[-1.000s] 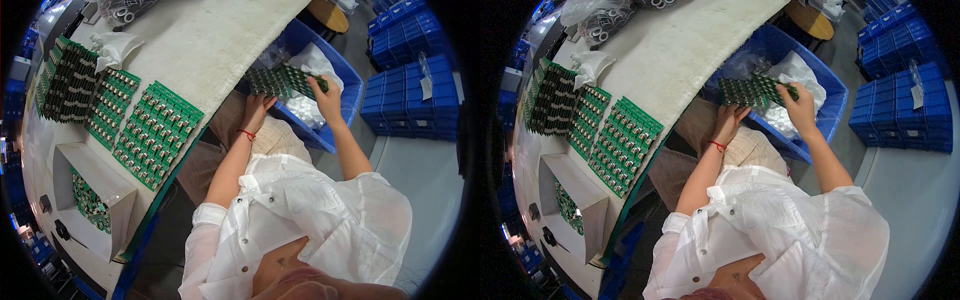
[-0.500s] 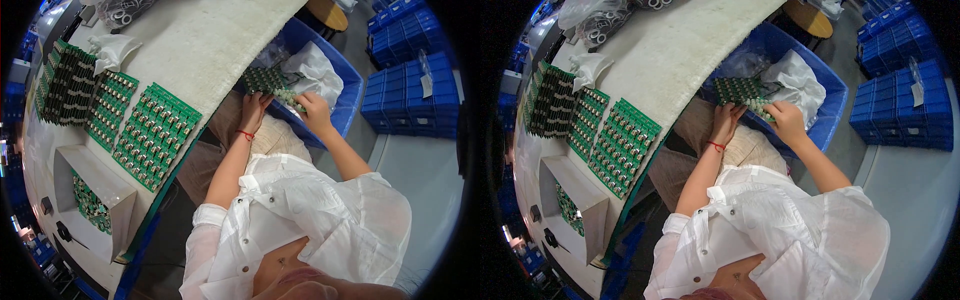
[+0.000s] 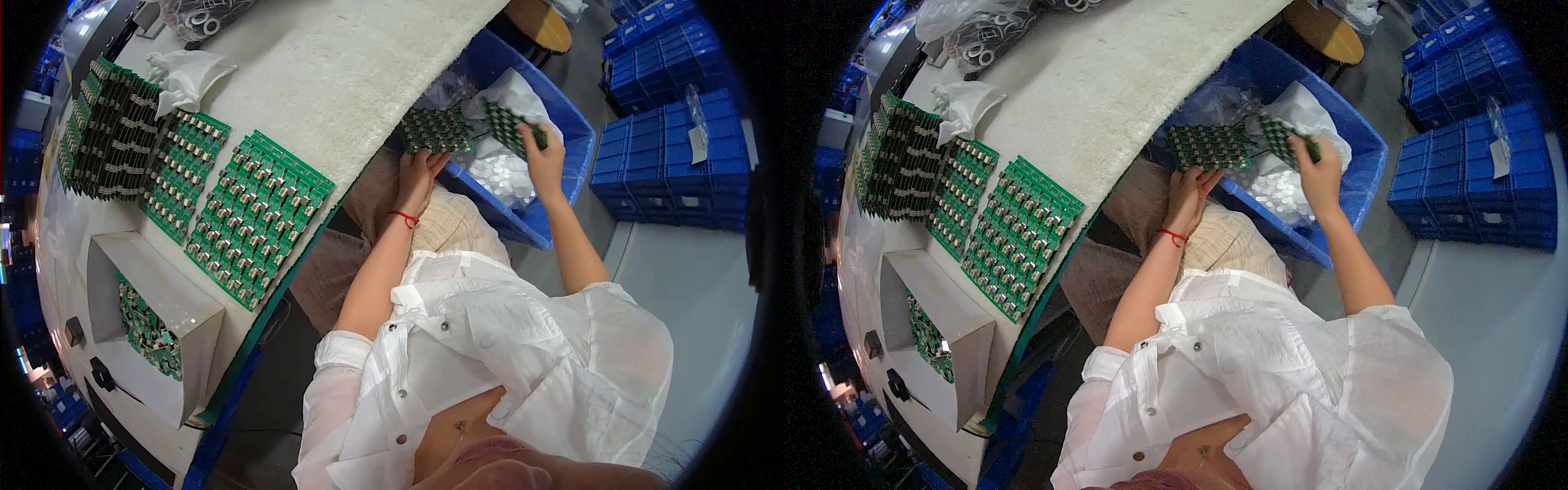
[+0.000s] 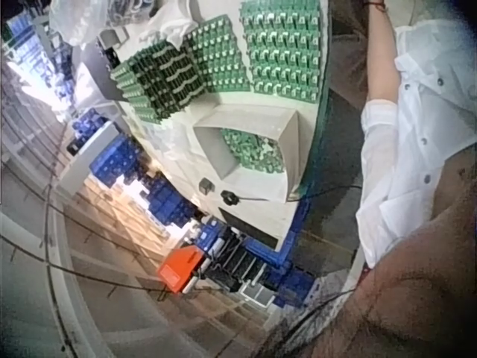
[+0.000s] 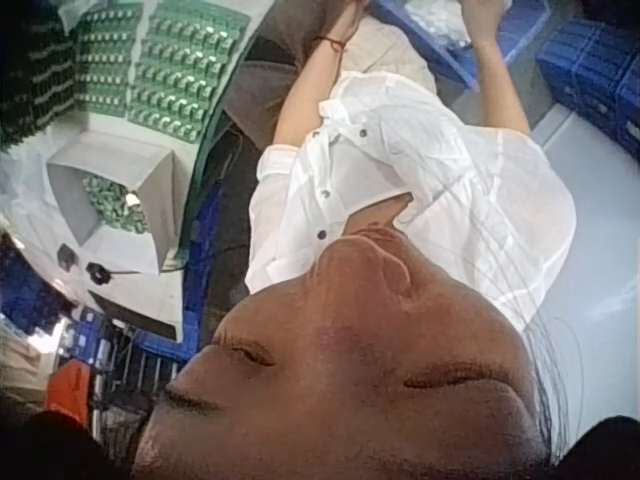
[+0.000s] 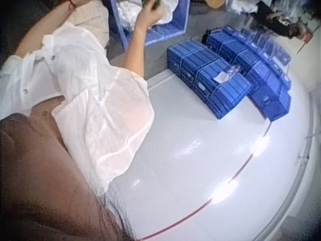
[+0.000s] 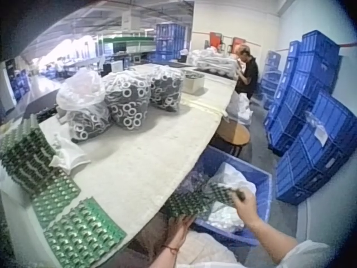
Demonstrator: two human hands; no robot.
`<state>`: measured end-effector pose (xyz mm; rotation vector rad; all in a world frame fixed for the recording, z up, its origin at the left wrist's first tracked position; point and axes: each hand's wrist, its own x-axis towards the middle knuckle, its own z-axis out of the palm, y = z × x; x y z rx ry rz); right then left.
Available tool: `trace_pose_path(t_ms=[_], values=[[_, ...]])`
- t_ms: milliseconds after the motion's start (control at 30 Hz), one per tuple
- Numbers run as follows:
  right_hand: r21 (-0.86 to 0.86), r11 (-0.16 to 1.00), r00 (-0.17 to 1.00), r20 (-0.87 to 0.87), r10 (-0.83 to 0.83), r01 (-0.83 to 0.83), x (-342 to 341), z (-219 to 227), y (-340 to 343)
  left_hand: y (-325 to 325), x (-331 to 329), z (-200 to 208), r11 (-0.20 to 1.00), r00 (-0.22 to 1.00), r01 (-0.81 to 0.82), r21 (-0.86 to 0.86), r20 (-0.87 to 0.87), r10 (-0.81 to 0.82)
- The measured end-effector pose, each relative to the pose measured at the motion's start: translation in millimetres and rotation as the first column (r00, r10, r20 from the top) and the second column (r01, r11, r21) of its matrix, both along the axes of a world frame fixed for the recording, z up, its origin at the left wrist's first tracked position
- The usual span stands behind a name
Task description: The person assembles, checks, and sorts small circuit boards by hand, placing components onto the boards and then organizing the finished boards into a storage crate.
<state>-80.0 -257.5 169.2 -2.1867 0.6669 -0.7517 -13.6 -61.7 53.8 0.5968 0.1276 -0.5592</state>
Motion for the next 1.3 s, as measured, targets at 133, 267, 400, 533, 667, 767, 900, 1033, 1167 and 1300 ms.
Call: trace_pose_path(t_ms=[133, 267, 400, 533, 667, 767, 900, 1033, 1167, 1300], values=[[-0.377, 0.749, 0.838, -0.267, 0.475, -0.545, -18, 6, 13, 1, 4, -12, 0.999, 1.000, 0.004, -0.039, 0.017, -0.003], [-0.567, 0.461, 0.709, -0.363, 0.605, -0.683, -25, -2, 16, 0, 1, 7, 0.998, 1.000, -0.009, -0.055, -0.021, 0.008], [-0.568, 0.449, 0.704, -0.381, 0.599, -0.689, -25, -4, 19, 3, 1, -2, 0.998, 0.998, -0.020, -0.060, -0.053, 0.017], [-0.542, 0.608, 0.810, -0.301, 0.504, -0.580, -26, -11, 20, 5, 4, -6, 0.996, 1.000, -0.017, -0.089, -0.027, 0.015], [-0.014, 0.998, 0.998, 0.017, -0.065, 0.066, -9, -27, 5, 2, -2, 11, 0.997, 0.999, -0.027, -0.068, -0.018, 0.026], [0.036, 0.989, 0.987, 0.065, -0.145, 0.143, -3, -24, -20, 0, 0, 7, 0.999, 0.998, -0.024, -0.035, -0.067, 0.021], [0.055, 0.992, 0.982, 0.146, -0.118, 0.111, 6, 17, -12, 3, 1, 2, 0.997, 0.999, -0.021, -0.075, -0.036, 0.018], [-0.220, 0.975, 0.910, 0.410, 0.066, 0.028, 21, 45, -1, 3, 4, 11, 0.994, 1.000, 0.030, -0.104, 0.001, -0.030], [-0.759, 0.642, 0.862, 0.248, 0.442, -0.111, 45, 73, 38, 2, 4, 11, 0.993, 0.996, 0.021, -0.114, -0.083, -0.030], [-0.906, 0.353, 0.835, -0.001, 0.550, -0.234, 95, 82, 81, 1, 3, 2, 0.998, 0.998, 0.041, -0.051, -0.049, -0.043]])
